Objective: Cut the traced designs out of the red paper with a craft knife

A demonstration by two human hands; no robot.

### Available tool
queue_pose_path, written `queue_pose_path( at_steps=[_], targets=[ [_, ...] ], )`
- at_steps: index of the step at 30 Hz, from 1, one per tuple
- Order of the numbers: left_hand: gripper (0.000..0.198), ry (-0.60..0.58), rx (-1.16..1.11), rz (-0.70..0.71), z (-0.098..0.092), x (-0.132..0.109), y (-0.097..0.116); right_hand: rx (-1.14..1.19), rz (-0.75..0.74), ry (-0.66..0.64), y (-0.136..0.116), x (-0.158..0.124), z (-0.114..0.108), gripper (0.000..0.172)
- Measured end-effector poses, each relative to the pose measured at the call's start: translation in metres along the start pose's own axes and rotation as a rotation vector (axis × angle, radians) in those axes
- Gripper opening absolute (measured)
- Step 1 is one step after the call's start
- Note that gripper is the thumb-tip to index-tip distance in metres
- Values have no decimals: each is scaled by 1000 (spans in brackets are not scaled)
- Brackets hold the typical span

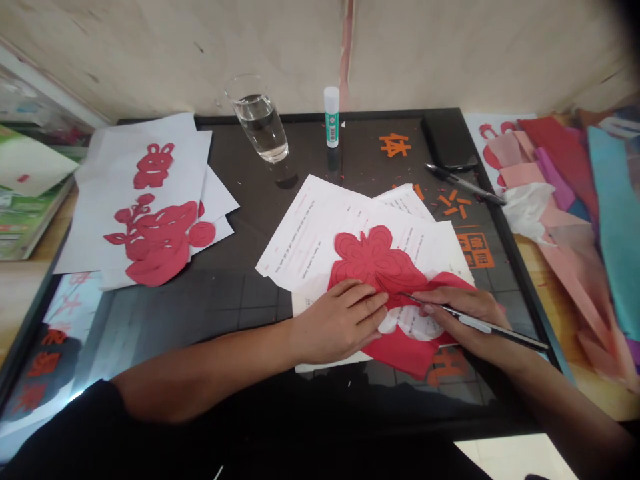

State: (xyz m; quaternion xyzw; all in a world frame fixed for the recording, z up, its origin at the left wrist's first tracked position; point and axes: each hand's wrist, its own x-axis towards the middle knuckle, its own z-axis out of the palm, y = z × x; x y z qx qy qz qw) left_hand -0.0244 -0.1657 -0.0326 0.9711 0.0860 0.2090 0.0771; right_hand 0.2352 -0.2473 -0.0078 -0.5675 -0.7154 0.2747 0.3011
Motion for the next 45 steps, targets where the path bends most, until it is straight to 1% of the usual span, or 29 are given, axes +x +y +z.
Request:
queue_pose_path(
  at_steps=[4, 7, 10, 12, 14, 15, 19, 23, 30, 35, 40, 45],
  targets=[
    [33, -15, 7, -6, 1, 0, 0, 40, 32, -39, -1, 6, 0, 25],
    [32, -27, -1, -9, 1, -1, 1, 67, 11, -95, -1, 12, -10, 25],
    [33, -34, -3, 6, 1, 0, 0, 131, 5, -199, 1, 23, -25, 26],
    [32, -40, 6, 37, -1, 1, -3, 178, 12, -301, 4, 32, -33, 24],
    [31, -49, 9, 66, -2, 2, -7, 213, 31, -389, 8, 41, -34, 21],
    [31, -58, 7, 74, -3, 2, -9, 227, 52, -412, 11, 44, -33, 21],
    [32, -87, -14, 74, -3, 1, -13, 254, 157, -392, 22, 48, -27, 20],
    [32, -89, -25, 76, -3, 1, -13, 300, 192, -414, 24, 48, -26, 21],
    [33, -89, -16, 79, -4, 3, -13, 270, 127, -441, 25, 51, -28, 21],
    [33, -91, -15, 75, -4, 2, -13, 291, 160, -464, 29, 52, -29, 22],
    [33, -79, -22, 77, -3, 2, -14, 278, 143, -466, 29, 52, -28, 21],
    [33, -116, -33, 58, -4, 3, -13, 268, 142, -466, 28, 52, -28, 20]
  ],
)
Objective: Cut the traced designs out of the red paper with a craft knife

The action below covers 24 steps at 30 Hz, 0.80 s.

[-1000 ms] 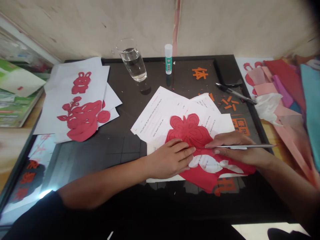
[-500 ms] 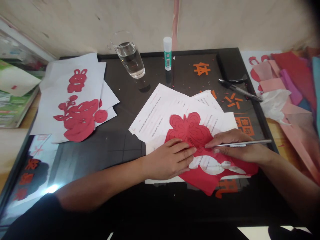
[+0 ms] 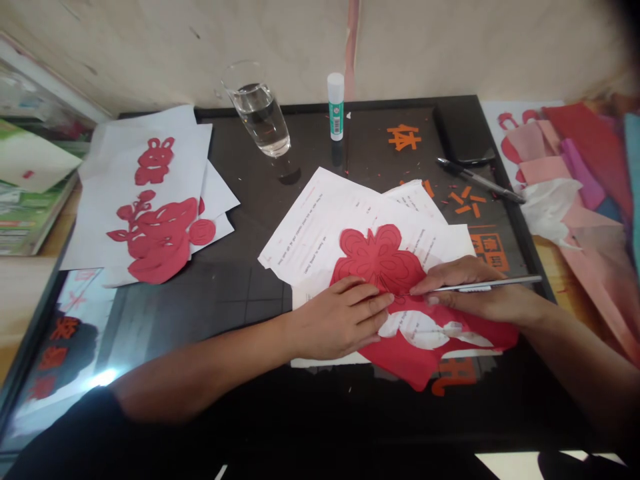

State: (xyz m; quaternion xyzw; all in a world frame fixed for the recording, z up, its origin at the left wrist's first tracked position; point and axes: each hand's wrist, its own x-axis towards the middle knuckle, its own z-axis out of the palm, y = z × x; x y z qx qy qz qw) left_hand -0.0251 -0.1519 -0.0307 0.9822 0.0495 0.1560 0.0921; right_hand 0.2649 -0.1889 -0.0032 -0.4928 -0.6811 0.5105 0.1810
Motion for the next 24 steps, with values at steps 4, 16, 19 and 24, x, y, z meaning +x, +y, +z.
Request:
queue_pose_path(
  at_steps=[4, 16, 19, 24],
  targets=[
    [32, -64, -16, -44, -1, 1, 1, -16, -32, -30, -1, 0, -1, 21],
    [30, -130, -31, -78, -2, 2, 3, -85, -4, 65, -3, -13, 11, 24],
    [29, -125, -33, -81, -2, 2, 4, -134, -6, 112, -3, -17, 16, 23],
    [29, -131, -44, -81, -2, 2, 4, -163, -110, 141, 0, -21, 18, 25]
  ],
)
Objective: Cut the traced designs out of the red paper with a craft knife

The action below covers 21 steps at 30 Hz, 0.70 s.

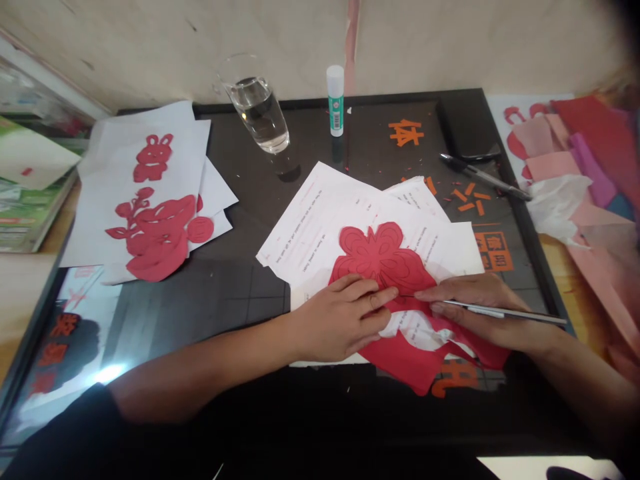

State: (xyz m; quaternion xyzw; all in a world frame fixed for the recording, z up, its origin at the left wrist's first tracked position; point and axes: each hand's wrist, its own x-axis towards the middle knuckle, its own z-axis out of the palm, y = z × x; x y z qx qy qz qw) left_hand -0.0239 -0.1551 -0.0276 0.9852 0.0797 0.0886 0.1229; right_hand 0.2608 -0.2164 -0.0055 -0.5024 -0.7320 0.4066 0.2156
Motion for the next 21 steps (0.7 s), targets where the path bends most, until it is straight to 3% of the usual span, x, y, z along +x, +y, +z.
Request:
queue_pose_path(
  at_steps=[9, 15, 21],
  targets=[
    [28, 28, -8, 0, 1, 0, 0, -18, -12, 12, 3, -6, 2, 28],
    [27, 42, -13, 6, 1, 1, -1, 94, 195, 84, 2, -5, 2, 22],
    [28, 38, -8, 9, 2, 1, -1, 115, 184, 48, 1, -1, 4, 22]
  ],
)
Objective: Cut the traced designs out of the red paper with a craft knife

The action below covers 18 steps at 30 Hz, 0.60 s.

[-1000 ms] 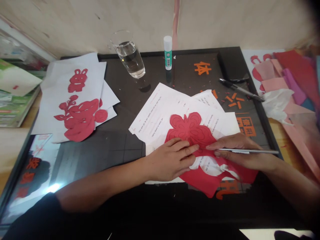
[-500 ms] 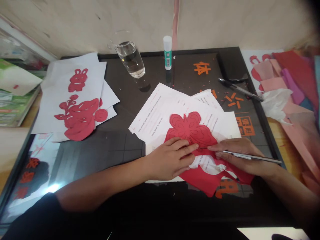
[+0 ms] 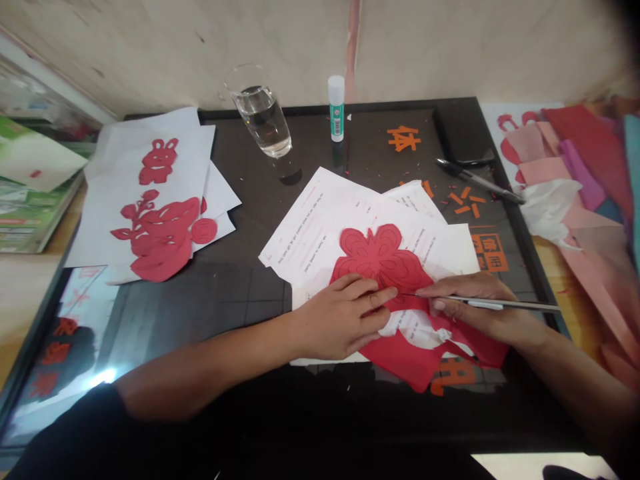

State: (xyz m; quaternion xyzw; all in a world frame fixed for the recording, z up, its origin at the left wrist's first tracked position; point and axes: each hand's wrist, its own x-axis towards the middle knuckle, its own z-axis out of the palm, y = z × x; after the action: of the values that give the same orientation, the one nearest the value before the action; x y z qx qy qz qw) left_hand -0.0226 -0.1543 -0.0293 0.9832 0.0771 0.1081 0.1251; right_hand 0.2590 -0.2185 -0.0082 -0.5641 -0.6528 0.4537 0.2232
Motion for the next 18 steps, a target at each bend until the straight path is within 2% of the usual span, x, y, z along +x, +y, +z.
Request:
queue_pose_path(
  at_steps=[9, 18],
  targets=[
    [28, -9, 3, -8, 0, 0, 0, -110, -28, -24, 2, -1, 1, 24],
    [27, -20, -4, -33, 1, -1, 2, -178, -193, 59, 6, -11, 8, 27]
  ],
)
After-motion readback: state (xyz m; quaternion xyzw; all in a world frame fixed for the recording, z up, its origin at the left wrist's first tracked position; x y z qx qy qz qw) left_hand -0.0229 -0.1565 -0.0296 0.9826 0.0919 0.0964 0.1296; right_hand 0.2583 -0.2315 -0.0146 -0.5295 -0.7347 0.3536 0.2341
